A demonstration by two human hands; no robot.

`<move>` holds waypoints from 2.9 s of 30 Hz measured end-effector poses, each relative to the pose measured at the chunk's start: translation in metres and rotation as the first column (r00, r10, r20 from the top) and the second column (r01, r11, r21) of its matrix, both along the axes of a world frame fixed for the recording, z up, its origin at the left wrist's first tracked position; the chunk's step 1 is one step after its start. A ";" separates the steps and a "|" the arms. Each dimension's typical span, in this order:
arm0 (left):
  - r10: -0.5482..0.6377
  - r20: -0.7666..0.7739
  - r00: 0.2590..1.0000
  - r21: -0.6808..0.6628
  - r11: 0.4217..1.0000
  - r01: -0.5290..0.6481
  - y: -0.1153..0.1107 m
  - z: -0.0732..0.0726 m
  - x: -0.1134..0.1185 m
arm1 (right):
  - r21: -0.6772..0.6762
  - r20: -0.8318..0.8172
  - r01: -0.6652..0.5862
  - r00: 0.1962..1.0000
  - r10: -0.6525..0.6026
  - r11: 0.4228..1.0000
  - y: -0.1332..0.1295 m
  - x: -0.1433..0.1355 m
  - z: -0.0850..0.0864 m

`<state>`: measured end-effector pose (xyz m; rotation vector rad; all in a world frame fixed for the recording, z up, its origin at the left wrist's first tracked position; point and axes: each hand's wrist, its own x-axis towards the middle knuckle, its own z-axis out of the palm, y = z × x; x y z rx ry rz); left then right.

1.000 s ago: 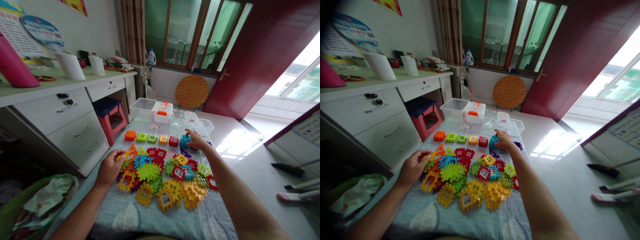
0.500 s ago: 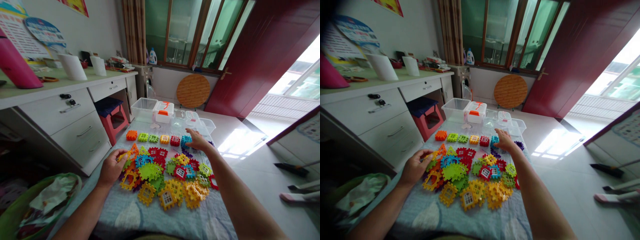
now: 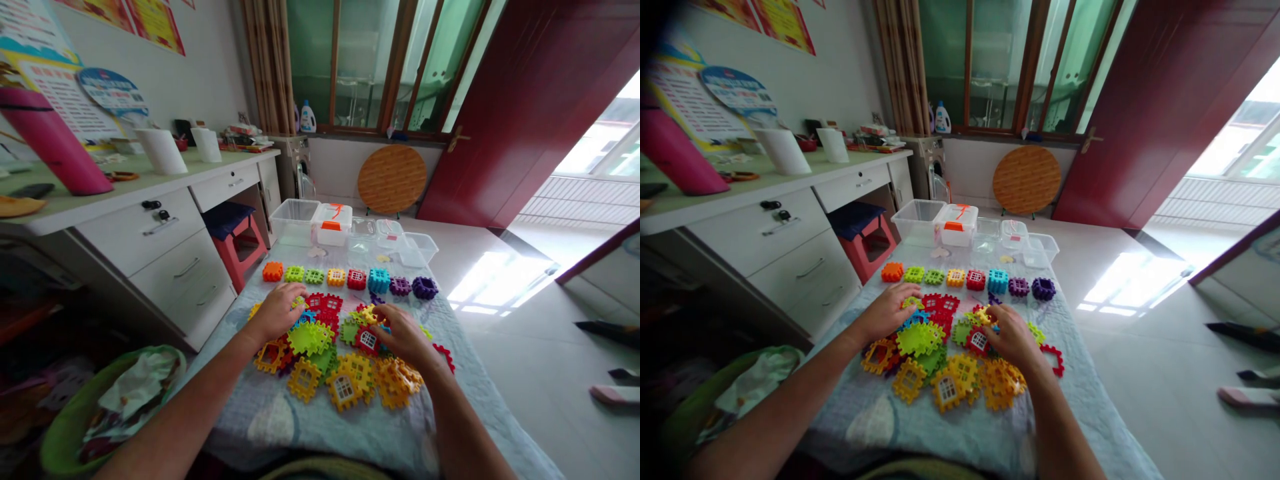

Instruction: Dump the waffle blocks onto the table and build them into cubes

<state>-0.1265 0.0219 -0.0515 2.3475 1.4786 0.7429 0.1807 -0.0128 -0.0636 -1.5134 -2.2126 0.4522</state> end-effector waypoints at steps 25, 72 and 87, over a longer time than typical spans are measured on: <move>-0.122 0.012 0.992 -0.099 0.987 0.123 0.032 0.011 0.043 | -0.167 -0.616 0.074 0.771 -0.163 0.983 0.000 -0.003 -0.021; -0.301 -0.189 0.935 -0.172 0.947 0.270 -0.005 0.005 0.067 | 0.092 -0.239 -0.028 0.970 0.049 0.995 -0.009 -0.016 -0.012; -0.365 -0.522 0.771 -0.170 0.930 0.325 0.001 0.014 0.110 | 0.176 -0.454 0.327 0.864 -0.218 0.928 0.007 0.011 -0.026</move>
